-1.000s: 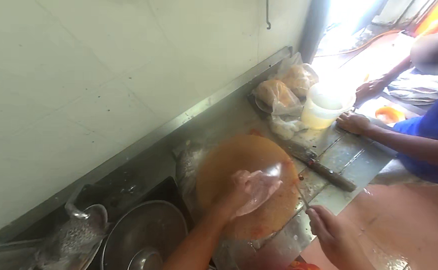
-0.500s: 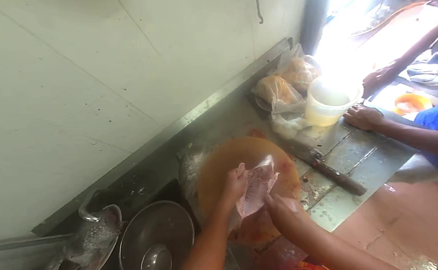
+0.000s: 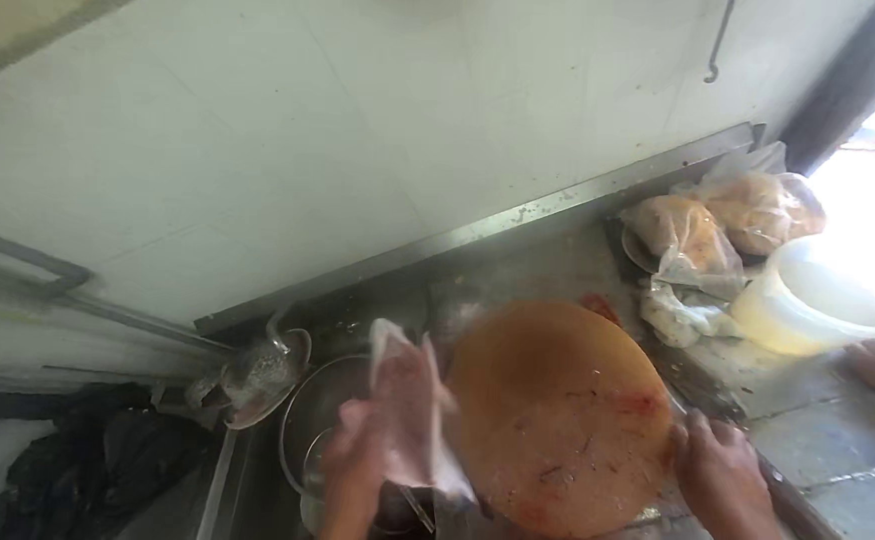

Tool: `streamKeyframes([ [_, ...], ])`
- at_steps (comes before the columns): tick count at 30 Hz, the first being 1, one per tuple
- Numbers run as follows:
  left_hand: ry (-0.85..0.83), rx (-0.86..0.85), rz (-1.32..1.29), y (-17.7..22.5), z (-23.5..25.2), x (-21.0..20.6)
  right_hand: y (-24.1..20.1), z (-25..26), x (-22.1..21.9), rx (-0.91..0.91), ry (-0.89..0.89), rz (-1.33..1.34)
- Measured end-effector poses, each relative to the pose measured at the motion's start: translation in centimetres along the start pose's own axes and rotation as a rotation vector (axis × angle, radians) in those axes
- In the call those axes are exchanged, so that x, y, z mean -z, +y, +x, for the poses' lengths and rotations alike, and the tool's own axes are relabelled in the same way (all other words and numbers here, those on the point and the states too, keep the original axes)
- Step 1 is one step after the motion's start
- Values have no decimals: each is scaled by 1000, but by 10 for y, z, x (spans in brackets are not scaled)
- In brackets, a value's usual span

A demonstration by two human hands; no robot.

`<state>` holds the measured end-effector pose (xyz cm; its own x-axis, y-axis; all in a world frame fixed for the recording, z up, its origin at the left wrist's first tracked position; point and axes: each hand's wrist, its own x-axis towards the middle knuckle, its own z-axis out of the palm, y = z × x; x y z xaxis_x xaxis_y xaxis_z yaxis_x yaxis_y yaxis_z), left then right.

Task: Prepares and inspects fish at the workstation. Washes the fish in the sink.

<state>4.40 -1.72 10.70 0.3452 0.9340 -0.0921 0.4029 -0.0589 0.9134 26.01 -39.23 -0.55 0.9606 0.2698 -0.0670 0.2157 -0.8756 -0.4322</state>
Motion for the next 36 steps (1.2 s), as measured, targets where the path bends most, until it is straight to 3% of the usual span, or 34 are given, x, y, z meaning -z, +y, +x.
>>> streamKeyframes([
  [4,192,6,28,-27,10,75,-47,42,-34,266,50,-20],
  [9,188,177,15,-70,34,119,-139,79,-105,437,60,-69],
  [12,149,230,-29,-113,70,143,-229,54,-155,634,7,16],
  [15,114,292,-113,-139,103,158,-334,5,-181,748,-231,140],
  [19,39,389,-167,-158,141,180,-460,13,-234,688,-534,352],
  [24,-71,477,-192,-157,171,198,-573,111,-287,532,-483,400],
  [27,-113,503,-286,-170,181,201,-582,133,-331,595,-458,525],
  [29,-132,527,-361,-175,189,201,-563,123,-350,740,-408,395],
  [31,-148,562,-383,-179,200,198,-528,99,-344,764,-499,263],
  [33,-195,588,-377,-183,214,192,-496,61,-317,635,-694,200],
  [36,-272,634,-414,-180,238,172,-468,18,-281,156,-787,606],
])
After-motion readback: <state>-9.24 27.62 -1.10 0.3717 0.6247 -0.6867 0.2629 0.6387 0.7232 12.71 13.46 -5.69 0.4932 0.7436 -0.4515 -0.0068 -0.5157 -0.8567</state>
